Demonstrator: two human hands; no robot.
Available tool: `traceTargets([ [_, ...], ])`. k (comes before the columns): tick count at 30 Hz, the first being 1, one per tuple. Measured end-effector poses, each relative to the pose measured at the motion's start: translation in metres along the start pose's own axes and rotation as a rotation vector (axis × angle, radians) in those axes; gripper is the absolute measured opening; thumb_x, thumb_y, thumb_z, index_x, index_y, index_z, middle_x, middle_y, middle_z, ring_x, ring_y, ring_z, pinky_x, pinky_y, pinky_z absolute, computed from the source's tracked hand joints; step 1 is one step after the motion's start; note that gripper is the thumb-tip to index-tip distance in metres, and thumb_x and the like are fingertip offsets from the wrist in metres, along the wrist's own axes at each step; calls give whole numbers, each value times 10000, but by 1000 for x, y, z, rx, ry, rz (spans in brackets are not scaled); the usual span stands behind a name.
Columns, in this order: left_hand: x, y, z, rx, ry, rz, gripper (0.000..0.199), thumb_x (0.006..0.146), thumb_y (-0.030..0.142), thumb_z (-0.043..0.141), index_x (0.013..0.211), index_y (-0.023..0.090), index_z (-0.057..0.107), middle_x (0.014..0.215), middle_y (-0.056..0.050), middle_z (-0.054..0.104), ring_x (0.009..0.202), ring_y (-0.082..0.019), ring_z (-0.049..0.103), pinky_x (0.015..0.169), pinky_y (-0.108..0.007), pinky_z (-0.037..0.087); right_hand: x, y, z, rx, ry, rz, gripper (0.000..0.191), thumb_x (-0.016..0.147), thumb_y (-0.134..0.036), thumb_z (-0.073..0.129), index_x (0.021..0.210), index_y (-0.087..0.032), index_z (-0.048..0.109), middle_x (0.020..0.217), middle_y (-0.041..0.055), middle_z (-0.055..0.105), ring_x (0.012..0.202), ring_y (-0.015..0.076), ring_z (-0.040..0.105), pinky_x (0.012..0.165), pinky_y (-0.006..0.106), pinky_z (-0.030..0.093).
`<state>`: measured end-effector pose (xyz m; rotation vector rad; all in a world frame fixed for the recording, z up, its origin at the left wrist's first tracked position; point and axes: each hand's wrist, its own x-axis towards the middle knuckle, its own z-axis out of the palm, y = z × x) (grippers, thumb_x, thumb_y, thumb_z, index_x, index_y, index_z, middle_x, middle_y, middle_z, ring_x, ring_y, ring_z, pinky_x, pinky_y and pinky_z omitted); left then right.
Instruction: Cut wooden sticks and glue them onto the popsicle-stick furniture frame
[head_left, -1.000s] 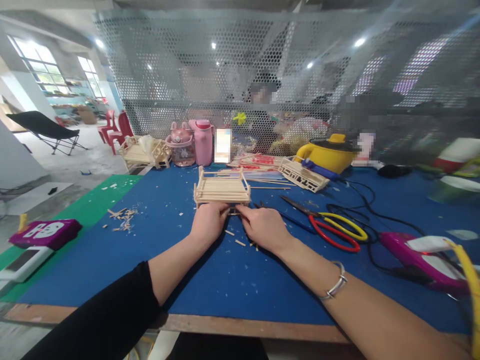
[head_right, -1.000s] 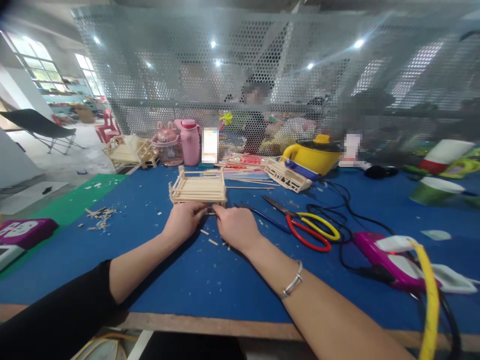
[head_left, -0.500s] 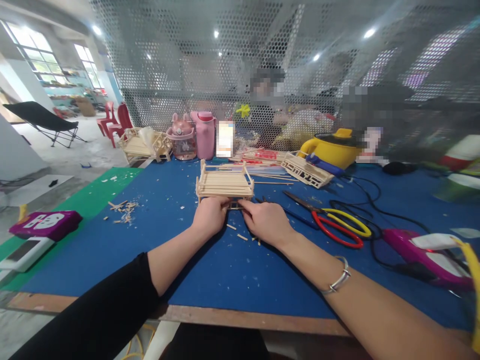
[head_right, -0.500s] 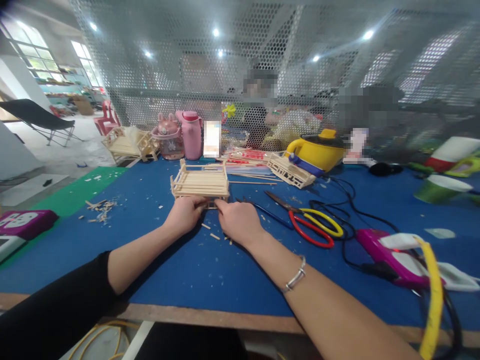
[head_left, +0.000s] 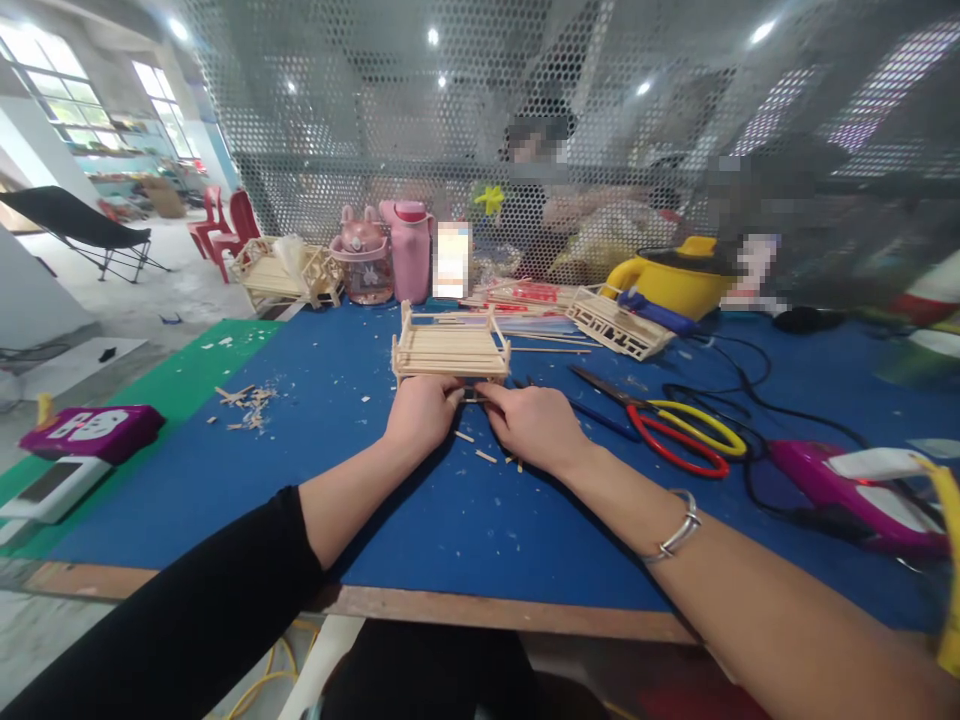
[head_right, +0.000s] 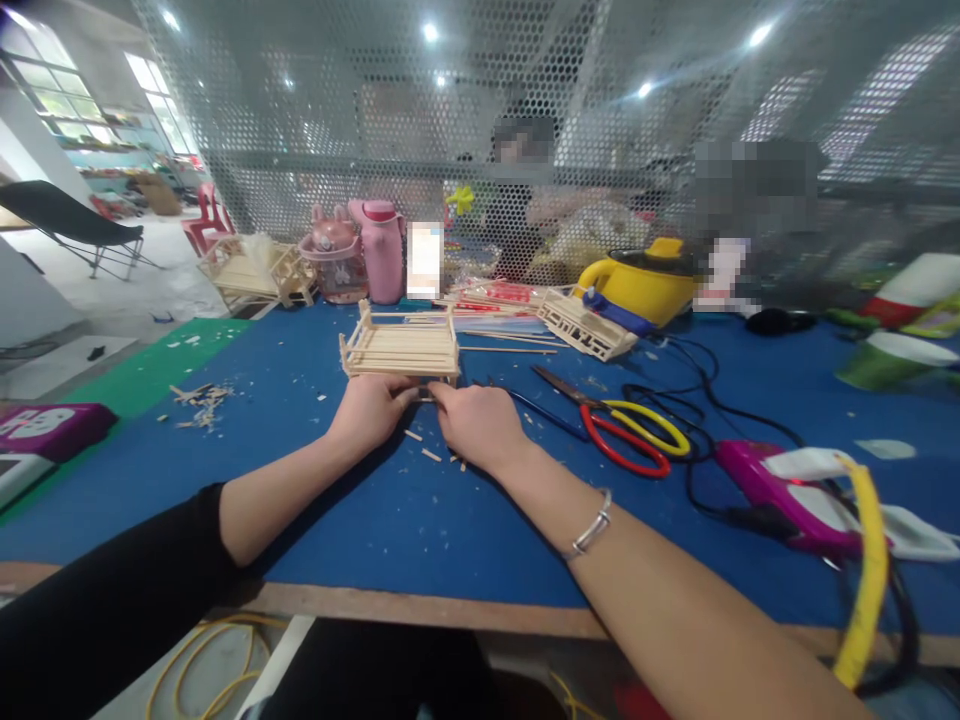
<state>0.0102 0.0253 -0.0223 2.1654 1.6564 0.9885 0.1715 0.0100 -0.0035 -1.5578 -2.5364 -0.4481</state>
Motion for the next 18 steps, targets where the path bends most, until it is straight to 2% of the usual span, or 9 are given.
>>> traceTargets([
  [11, 0, -2, 2, 17, 12, 5, 199, 798, 231, 584, 928, 222, 734, 924, -45, 737, 872, -181, 659, 824, -254, 477, 0, -1, -2, 44, 35, 20, 357, 897, -298, 350, 1154, -293, 597, 891, 48, 725, 771, 206, 662, 623, 280, 402],
  [18, -2, 4, -1, 141, -23, 47, 234, 840, 235, 512, 933, 237, 727, 964, -60, 727, 915, -206, 650, 838, -296, 475, 1, 0, 0, 36, 4, 18, 360, 881, -292, 374, 1165, -289, 595, 885, 58, 725, 781, 217, 662, 632, 289, 416],
])
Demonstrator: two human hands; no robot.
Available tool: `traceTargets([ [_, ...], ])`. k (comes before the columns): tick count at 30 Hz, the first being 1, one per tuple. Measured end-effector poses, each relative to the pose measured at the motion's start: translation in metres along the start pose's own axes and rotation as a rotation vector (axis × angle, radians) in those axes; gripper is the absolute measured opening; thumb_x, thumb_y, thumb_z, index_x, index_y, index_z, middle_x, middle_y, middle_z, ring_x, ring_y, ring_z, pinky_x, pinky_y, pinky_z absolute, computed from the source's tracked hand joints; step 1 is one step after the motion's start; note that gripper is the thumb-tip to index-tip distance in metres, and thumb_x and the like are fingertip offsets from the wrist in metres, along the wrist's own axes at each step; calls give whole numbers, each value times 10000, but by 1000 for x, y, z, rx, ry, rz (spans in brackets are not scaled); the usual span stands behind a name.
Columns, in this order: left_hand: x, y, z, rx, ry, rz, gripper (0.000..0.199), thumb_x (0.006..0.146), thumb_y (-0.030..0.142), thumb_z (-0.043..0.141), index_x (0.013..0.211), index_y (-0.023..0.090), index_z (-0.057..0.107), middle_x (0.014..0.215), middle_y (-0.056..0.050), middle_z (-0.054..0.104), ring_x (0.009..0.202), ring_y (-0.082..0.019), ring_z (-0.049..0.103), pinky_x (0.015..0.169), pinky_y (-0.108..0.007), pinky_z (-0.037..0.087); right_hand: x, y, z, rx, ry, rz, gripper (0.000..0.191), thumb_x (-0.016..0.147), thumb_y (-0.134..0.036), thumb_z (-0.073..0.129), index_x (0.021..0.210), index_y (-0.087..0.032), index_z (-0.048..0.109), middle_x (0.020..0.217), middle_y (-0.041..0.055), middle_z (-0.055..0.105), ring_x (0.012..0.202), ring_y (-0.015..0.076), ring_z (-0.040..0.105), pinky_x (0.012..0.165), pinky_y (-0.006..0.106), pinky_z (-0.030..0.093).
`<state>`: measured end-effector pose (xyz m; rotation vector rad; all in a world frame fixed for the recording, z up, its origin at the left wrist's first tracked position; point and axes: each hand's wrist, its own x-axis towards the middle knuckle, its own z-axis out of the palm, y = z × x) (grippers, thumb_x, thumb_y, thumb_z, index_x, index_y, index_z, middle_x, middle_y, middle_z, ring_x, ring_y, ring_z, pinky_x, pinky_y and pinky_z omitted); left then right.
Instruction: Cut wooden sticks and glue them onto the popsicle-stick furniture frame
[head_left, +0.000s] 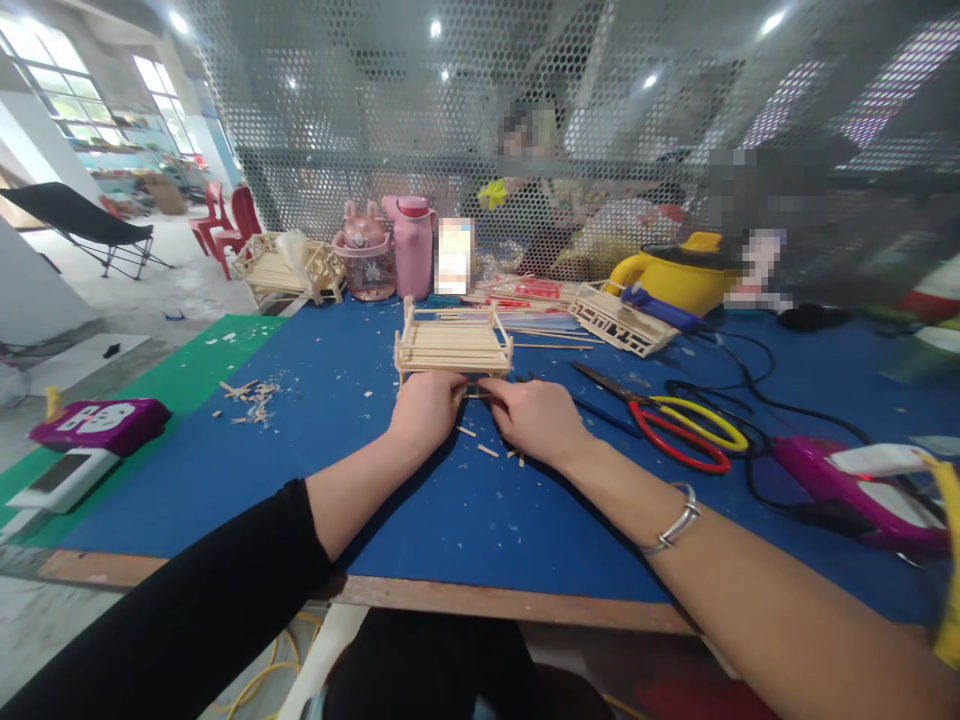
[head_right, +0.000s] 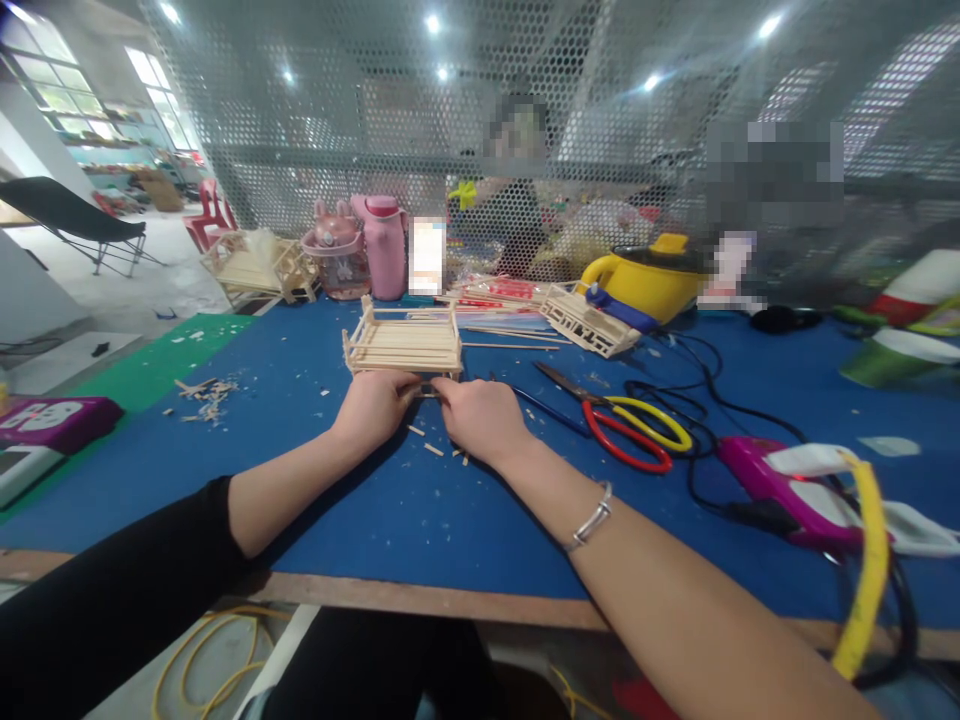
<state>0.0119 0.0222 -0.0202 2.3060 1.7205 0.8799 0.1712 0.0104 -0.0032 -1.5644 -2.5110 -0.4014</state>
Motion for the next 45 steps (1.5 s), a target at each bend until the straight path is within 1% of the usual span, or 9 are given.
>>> traceTargets([
  [19, -2, 2, 0, -32, 14, -12, 244, 828, 212, 496, 917, 230, 723, 960, -49, 727, 929, -185, 644, 847, -268, 466, -1, 1, 0, 19, 14, -14, 357, 883, -283, 382, 1164, -294, 602, 910, 46, 729, 782, 214, 671, 633, 284, 434],
  [22, -3, 0, -2, -50, 28, -17, 226, 825, 214, 517, 925, 222, 720, 960, -49, 727, 913, -188, 646, 828, -267, 467, -3, 5, -2, 118, 125, -25, 349, 868, -259, 411, 1141, -273, 628, 959, 32, 726, 820, 187, 669, 682, 264, 438],
  [25, -9, 0, -14, -57, 44, -30, 223, 827, 229, 516, 936, 222, 711, 931, -39, 730, 858, -183, 652, 789, -263, 466, -7, 18, -8, 250, 355, 41, 341, 874, -254, 405, 1108, -233, 653, 1000, 32, 717, 815, 160, 664, 719, 242, 442],
  [27, -15, 1, -27, -70, 103, -36, 233, 838, 265, 493, 922, 214, 705, 879, -32, 730, 795, -174, 647, 744, -258, 461, -8, 30, -13, 312, 482, 131, 337, 876, -278, 407, 1081, -208, 665, 939, 39, 725, 729, 153, 657, 690, 241, 447],
  [30, -23, 2, -44, -109, 104, -73, 306, 864, 283, 407, 765, 183, 678, 651, -8, 669, 626, -149, 595, 607, -241, 429, -7, 48, -17, 386, 551, 243, 322, 848, -293, 444, 1038, -178, 677, 747, 33, 711, 580, 145, 607, 612, 244, 437],
  [33, -26, 2, -48, -131, -81, -75, 352, 867, 310, 383, 685, 182, 656, 569, 4, 622, 557, -139, 558, 536, -235, 398, -4, 56, -15, 449, 533, 287, 314, 829, -291, 454, 1005, -166, 683, 602, 8, 646, 501, 132, 547, 566, 239, 419],
  [37, -26, 1, -37, -111, -276, -41, 242, 818, 315, 489, 799, 216, 709, 748, -16, 713, 690, -167, 624, 632, -253, 443, -3, 51, -10, 488, 480, 267, 309, 808, -282, 467, 987, -167, 691, 552, -5, 611, 488, 126, 523, 561, 232, 407],
  [41, -27, 1, -32, -96, -314, -35, 205, 782, 287, 538, 864, 238, 719, 857, -16, 728, 791, -183, 645, 723, -265, 464, -3, 41, -6, 477, 421, 211, 304, 806, -282, 470, 989, -185, 692, 579, -4, 634, 512, 128, 542, 575, 230, 401],
  [45, -26, 0, -31, -75, -219, -97, 277, 791, 326, 531, 989, 214, 689, 799, -25, 719, 697, -174, 639, 660, -257, 469, -2, 34, -2, 469, 317, 197, 307, 803, -276, 475, 1025, -193, 671, 608, -9, 649, 541, 132, 556, 569, 227, 392],
])
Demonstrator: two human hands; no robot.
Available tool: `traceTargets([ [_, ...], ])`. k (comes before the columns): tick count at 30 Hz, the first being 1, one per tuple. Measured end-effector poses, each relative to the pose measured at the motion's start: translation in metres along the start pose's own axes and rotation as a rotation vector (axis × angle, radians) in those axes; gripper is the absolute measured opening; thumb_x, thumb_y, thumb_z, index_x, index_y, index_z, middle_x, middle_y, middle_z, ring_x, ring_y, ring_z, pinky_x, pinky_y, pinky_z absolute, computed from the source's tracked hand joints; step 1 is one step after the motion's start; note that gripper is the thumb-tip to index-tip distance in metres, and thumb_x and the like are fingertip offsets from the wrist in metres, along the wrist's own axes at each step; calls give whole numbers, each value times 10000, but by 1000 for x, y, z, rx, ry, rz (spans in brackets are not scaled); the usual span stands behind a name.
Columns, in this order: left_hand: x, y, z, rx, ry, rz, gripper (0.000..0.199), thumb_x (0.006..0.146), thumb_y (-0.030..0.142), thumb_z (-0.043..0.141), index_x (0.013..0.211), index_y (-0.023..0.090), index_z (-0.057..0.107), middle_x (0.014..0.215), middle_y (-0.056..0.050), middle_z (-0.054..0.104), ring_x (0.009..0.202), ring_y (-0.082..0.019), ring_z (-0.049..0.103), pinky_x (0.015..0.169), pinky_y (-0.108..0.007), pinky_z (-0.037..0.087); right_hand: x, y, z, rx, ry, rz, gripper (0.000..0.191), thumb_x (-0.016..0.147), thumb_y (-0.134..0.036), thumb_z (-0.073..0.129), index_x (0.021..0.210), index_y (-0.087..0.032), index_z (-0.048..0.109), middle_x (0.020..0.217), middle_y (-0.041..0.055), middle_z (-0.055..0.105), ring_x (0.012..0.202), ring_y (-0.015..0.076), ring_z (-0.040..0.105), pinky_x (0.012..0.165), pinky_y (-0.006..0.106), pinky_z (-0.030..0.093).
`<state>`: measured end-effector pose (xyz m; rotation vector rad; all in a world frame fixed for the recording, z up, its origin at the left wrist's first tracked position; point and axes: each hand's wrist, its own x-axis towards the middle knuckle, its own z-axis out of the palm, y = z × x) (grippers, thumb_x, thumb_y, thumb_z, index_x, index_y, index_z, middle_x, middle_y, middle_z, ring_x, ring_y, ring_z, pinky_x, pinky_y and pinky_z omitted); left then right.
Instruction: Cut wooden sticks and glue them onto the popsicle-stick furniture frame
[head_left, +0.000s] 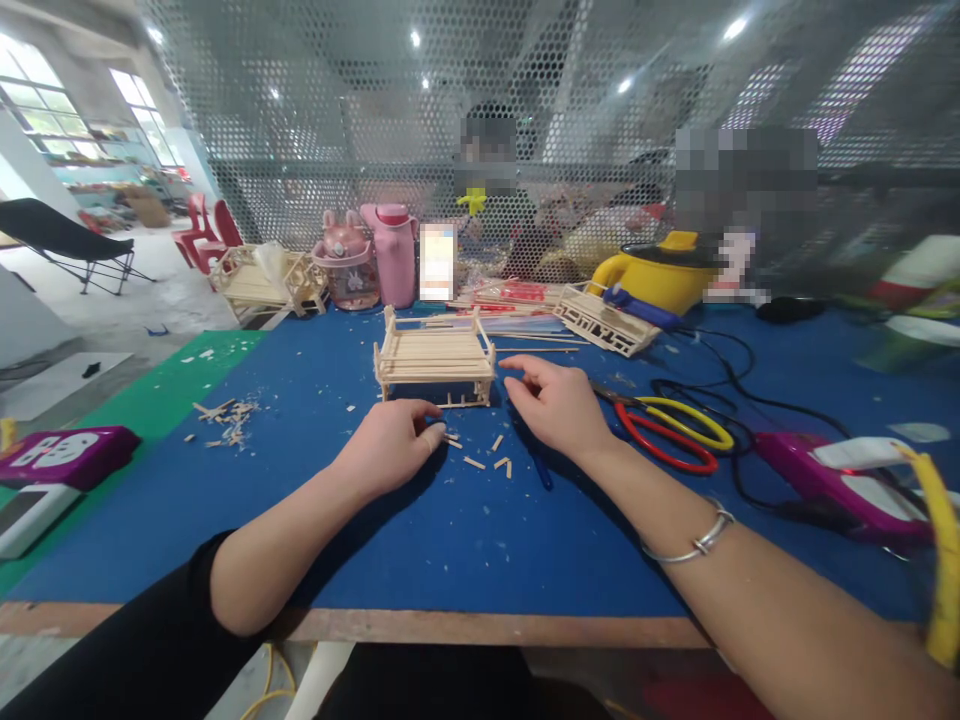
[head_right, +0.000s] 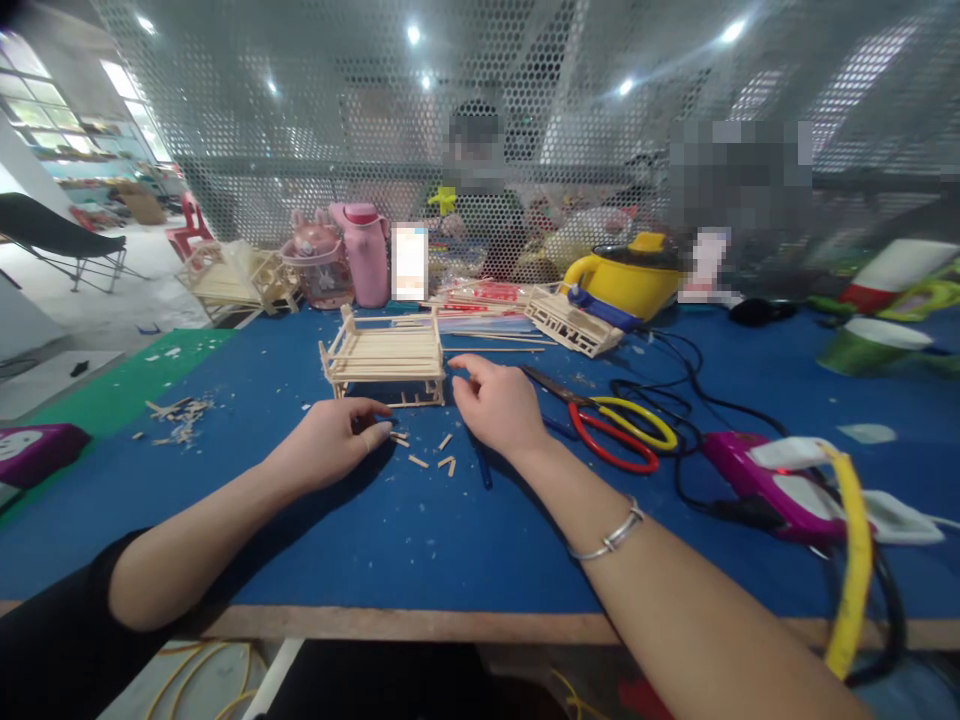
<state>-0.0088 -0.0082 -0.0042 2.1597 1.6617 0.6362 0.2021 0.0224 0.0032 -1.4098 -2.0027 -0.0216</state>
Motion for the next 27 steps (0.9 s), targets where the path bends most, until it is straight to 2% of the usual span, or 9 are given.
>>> traceTargets([
  [3, 7, -1, 4, 51, 80, -5, 363, 819, 334, 499, 1128, 190, 623, 809, -48, 716, 742, -200, 649, 681, -278, 473, 0, -2, 5, -12, -85, 38, 315, 791, -272, 490, 1054, -201, 648, 643, -11, 664, 575, 139, 570, 581, 227, 394],
  [7, 18, 2, 12, 188, 49, 50, 371, 845, 328, 457, 1184, 234, 575, 883, -73, 716, 798, -232, 658, 691, -307, 482, 0, -4, 8, -34, -119, 63, 324, 794, -272, 481, 1071, -207, 636, 691, -3, 681, 610, 145, 584, 586, 229, 395],
  [12, 22, 5, 18, 269, 33, 59, 378, 868, 333, 421, 1210, 270, 571, 1056, -86, 694, 936, -255, 647, 782, -339, 487, 0, -2, 6, -46, -135, 53, 304, 799, -276, 479, 1052, -211, 635, 675, -9, 673, 617, 146, 584, 596, 230, 392],
  [17, 20, 3, 20, 270, 59, 54, 378, 868, 354, 422, 1212, 289, 566, 1033, -76, 703, 924, -257, 652, 753, -337, 489, -1, -1, 7, -32, -131, 50, 302, 796, -277, 485, 1045, -211, 642, 668, -8, 668, 598, 142, 573, 574, 230, 378],
  [21, 15, 2, 16, 212, 86, 74, 405, 856, 328, 444, 1245, 252, 530, 890, -66, 721, 805, -228, 660, 682, -302, 468, 2, 2, 3, 0, -100, 59, 302, 784, -264, 492, 1033, -209, 654, 659, -3, 666, 587, 142, 570, 575, 234, 383],
  [24, 9, 0, 6, 95, 118, 78, 333, 844, 368, 471, 1095, 226, 637, 754, -35, 709, 694, -189, 637, 619, -267, 434, 10, 12, -16, -21, -6, 96, 278, 771, -268, 498, 972, -199, 677, 648, 8, 662, 570, 147, 565, 577, 245, 392],
  [27, 4, -2, -6, -34, 208, 63, 313, 829, 439, 488, 855, 211, 702, 667, -8, 678, 614, -149, 591, 573, -241, 394, 11, 29, -45, -70, 146, 237, 279, 787, -316, 476, 929, -183, 676, 629, 22, 647, 533, 154, 549, 539, 254, 393],
])
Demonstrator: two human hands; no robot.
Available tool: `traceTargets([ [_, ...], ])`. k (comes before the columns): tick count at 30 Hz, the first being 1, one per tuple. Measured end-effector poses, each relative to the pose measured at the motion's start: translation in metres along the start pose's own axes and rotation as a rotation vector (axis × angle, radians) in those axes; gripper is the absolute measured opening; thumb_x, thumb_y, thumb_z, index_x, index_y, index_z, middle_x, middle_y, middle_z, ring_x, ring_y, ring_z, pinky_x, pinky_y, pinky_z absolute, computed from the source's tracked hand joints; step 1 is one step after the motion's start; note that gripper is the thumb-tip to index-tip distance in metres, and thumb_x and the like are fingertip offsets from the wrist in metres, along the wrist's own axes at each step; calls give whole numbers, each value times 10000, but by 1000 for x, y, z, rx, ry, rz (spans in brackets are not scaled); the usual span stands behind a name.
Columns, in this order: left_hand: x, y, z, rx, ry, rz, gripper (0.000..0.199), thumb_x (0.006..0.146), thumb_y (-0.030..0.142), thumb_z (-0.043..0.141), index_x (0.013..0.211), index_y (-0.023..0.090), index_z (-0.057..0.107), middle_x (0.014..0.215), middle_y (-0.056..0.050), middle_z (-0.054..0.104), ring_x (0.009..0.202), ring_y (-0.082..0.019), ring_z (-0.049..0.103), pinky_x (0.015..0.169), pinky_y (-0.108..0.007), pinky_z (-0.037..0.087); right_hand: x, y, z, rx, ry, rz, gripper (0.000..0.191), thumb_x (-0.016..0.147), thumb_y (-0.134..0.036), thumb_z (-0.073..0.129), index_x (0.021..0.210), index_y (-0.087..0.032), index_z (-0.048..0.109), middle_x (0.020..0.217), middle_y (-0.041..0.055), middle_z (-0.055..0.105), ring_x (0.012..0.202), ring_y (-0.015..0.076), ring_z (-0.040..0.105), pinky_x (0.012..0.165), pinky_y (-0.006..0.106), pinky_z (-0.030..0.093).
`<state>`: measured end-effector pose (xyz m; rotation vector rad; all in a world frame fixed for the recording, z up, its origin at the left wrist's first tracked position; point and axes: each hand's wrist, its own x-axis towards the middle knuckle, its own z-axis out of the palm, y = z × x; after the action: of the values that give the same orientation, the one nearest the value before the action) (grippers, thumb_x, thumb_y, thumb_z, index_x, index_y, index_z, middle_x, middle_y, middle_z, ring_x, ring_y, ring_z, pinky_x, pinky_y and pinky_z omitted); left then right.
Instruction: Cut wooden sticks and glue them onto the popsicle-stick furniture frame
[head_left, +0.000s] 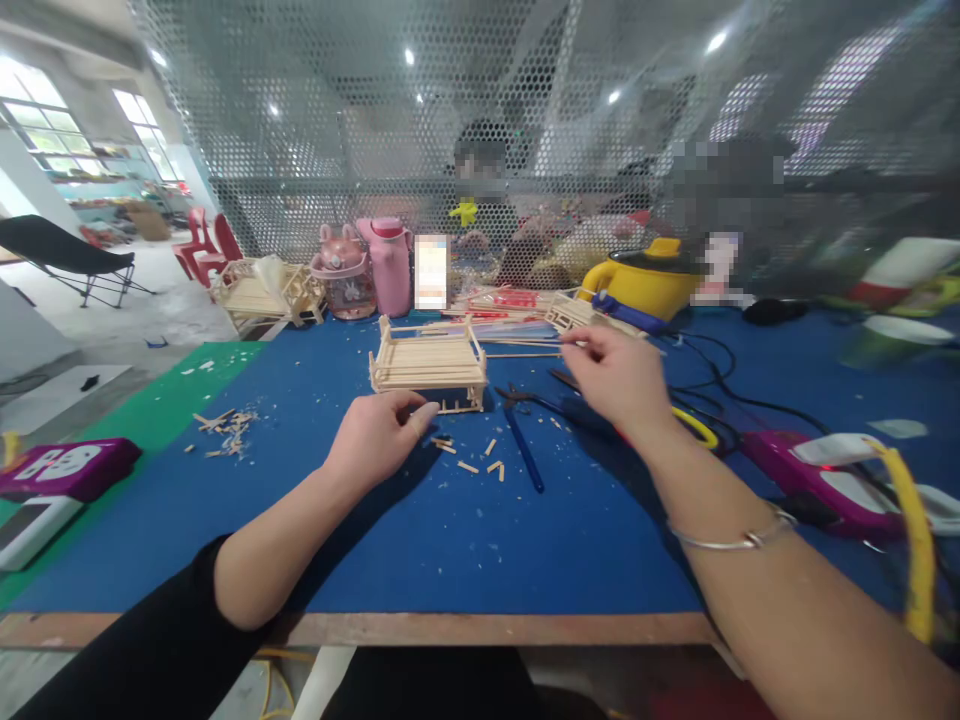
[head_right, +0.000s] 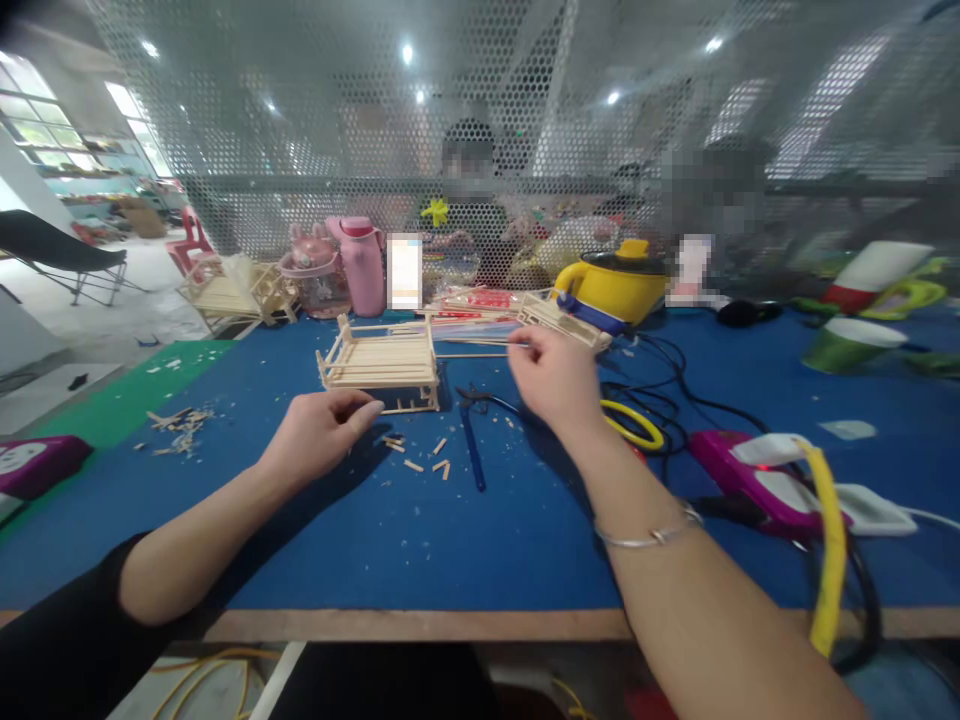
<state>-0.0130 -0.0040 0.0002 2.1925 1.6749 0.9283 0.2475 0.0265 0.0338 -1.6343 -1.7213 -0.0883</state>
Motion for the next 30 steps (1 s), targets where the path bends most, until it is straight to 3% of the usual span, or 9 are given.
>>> traceTargets([
  [3, 1, -2, -10, -79, 130, -20, 332, 829, 437, 486, 751, 188, 691, 575, 16, 612, 546, -116, 525, 541, -226, 353, -8, 28, -25, -194, -151, 75, 269, 782, -366, 490, 893, -202, 671, 703, 43, 668, 622, 197, 597, 570, 280, 418],
  [7, 4, -7, -17, -162, 275, -41, 360, 831, 454, 474, 719, 172, 667, 508, 39, 498, 499, -93, 431, 512, -214, 314, -35, 68, -43, -542, -437, 9, 445, 768, -450, 516, 1081, -153, 627, 933, 148, 652, 814, 305, 611, 677, 375, 457],
  [11, 10, -15, -22, -214, 386, -101, 364, 821, 476, 476, 703, 167, 627, 530, 36, 495, 511, -92, 415, 516, -210, 318, -43, 89, -48, -506, -466, -49, 502, 853, -429, 400, 1224, -117, 530, 1100, 191, 597, 1009, 309, 572, 826, 373, 443],
  [15, 12, -19, -23, -184, 414, -158, 372, 828, 480, 448, 662, 173, 578, 532, 27, 519, 512, -101, 435, 516, -214, 320, -29, 94, -41, -537, -573, -24, 509, 841, -380, 418, 1251, -92, 505, 1143, 199, 590, 1028, 307, 576, 846, 365, 442],
  [18, 7, -15, -16, -38, 231, -69, 431, 829, 489, 430, 553, 179, 549, 504, 6, 529, 508, -116, 455, 516, -231, 307, -22, 88, -38, -503, -632, 1, 486, 839, -359, 412, 1251, -117, 498, 1184, 161, 601, 1045, 297, 581, 855, 363, 445],
  [20, 3, -10, -12, 66, 35, -15, 424, 816, 490, 447, 545, 189, 571, 522, -16, 570, 527, -138, 499, 518, -243, 308, -22, 78, -45, -513, -606, 84, 509, 840, -378, 414, 1276, -122, 472, 1154, 163, 625, 1004, 306, 606, 804, 364, 464],
  [22, 1, -7, -11, 136, -54, -25, 369, 808, 475, 463, 605, 204, 612, 588, -35, 625, 579, -169, 553, 528, -254, 324, -27, 65, -60, -528, -528, 173, 547, 827, -430, 448, 1286, -133, 464, 1068, 168, 663, 914, 314, 639, 715, 361, 479],
  [26, 7, -14, -25, 159, 91, -144, 334, 823, 478, 442, 695, 217, 606, 676, -43, 655, 669, -201, 598, 573, -279, 381, -51, 30, -91, -381, -492, 188, 491, 755, -421, 576, 1181, -176, 570, 918, 116, 709, 769, 264, 661, 592, 300, 476],
  [30, 14, -32, -33, 161, 118, -262, 372, 744, 554, 529, 876, 211, 585, 795, -72, 670, 771, -244, 613, 620, -315, 428, -82, -17, -81, -366, -583, 35, 454, 727, -255, 561, 1180, -262, 584, 871, 25, 717, 715, 214, 661, 608, 277, 490],
])
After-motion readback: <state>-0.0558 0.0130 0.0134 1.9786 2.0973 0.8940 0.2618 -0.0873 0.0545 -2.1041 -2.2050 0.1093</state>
